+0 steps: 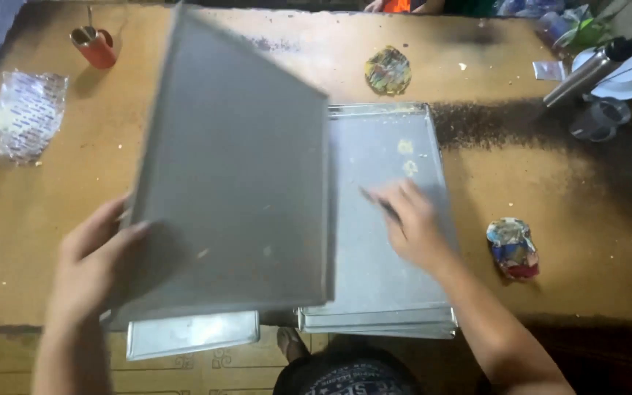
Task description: Wiping down metal baking trays with a cloth and stacking them on a table in a bakery.
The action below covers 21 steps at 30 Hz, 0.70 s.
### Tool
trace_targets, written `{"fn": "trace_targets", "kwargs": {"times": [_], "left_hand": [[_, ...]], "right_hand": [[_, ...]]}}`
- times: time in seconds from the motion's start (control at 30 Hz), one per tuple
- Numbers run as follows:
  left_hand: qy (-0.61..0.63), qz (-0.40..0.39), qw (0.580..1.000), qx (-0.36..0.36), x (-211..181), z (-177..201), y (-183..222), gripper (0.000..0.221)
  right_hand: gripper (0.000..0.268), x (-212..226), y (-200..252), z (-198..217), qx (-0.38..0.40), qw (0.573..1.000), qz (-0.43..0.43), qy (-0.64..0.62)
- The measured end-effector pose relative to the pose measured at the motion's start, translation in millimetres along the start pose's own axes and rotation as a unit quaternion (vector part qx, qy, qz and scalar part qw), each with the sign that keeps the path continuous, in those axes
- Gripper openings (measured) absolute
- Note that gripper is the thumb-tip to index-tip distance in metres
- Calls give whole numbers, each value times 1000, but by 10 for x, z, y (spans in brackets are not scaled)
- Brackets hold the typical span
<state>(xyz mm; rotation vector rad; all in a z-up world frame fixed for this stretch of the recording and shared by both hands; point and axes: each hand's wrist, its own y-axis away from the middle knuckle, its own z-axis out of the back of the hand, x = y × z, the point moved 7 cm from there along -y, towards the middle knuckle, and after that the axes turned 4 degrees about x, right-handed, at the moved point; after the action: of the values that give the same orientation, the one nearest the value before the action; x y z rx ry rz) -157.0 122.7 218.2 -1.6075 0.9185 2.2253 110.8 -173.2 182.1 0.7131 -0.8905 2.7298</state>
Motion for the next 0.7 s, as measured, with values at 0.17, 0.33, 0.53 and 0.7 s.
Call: {"fn": "trace_targets", "kwargs": {"times": [0.17, 0.33, 0.53, 0.7], "left_hand": [[40, 78, 995, -52, 1674, 1179, -233, 58], [103, 84, 991, -27, 3238, 1615, -876, 47], [-123, 146, 974, -124, 3877, 1737, -1095, 51], [-114, 78, 971, -194, 3465, 1223, -755, 65]], "right_hand": [[37, 109, 961, -1060, 278, 947, 11, 159], [17, -1530, -197, -1703, 175, 918, 57, 350], [15, -1569, -496, -1646, 136, 933, -20, 333], [47, 332, 1238, -1048, 268, 959, 16, 94]]}}
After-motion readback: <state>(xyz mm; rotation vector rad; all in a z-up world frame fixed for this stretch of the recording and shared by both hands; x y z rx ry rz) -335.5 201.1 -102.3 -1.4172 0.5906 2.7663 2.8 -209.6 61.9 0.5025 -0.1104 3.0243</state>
